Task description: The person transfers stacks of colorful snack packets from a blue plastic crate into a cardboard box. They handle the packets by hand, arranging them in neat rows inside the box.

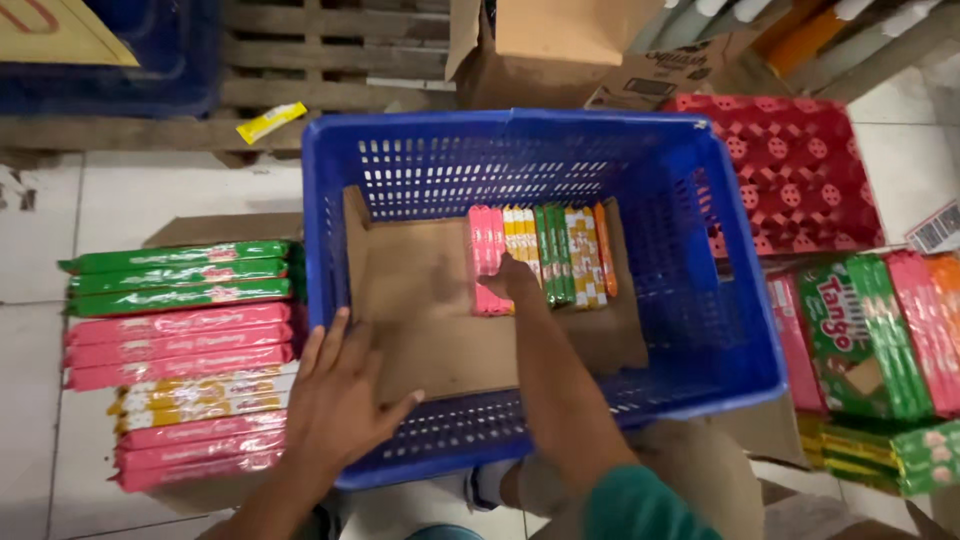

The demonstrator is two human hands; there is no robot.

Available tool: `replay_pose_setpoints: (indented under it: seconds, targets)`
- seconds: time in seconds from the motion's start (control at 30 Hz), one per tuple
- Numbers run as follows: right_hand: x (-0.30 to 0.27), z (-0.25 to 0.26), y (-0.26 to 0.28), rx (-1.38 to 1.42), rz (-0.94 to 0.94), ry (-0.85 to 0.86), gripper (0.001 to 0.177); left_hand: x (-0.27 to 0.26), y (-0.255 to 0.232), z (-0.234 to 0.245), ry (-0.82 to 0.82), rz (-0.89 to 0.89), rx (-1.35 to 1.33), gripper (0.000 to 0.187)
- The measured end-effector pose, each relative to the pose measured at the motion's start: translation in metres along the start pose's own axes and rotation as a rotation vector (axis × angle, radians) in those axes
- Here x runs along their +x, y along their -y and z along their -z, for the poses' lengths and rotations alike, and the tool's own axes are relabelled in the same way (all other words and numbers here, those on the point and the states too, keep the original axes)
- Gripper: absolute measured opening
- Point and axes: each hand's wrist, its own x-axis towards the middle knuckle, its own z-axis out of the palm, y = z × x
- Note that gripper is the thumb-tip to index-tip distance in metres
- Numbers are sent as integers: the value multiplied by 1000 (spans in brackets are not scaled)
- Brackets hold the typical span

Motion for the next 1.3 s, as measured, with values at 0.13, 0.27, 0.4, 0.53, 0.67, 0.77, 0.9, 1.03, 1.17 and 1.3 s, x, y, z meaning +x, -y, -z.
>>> replay_pose_setpoints:
  seconds: [0.13,0.27,0.4,0.53,0.67,0.77,0.9,1.03,1.17,1.3]
  targets:
    - [12,-26,28,174,-60,-268,107,0,0,3,-125,-26,30,73]
    - [1,-40,59,193,-195,-494,111,-3,0,2,-91,-13,46,70]
    - [-2,-49,72,190,-183,-474,113,-2,1,-3,-111,-3,104,70]
    - [-20,-45,74,388,-183,-398,124,-2,-1,-1,-140,1,58,68]
    - [15,-54,49,590,-109,-378,123,-1,1,1,-137,-23,34,67]
    - [-4,-23,48,806,-105,-361,107,0,3,-2,-128,-22,37,74]
    - [-77,25,62,1331,160,-183,92,0,9,-17,-76,-17,125,81]
    - [-112,62,56,1331,262,58,50,5,15,-34,-83,4,133,76]
    - [-126,74,50,1433,422,-27,45,7,25,-48,-184,-58,69,50]
    - [-210,96,69,1498,645,37,58,10,23,-35,-330,-101,-82,35]
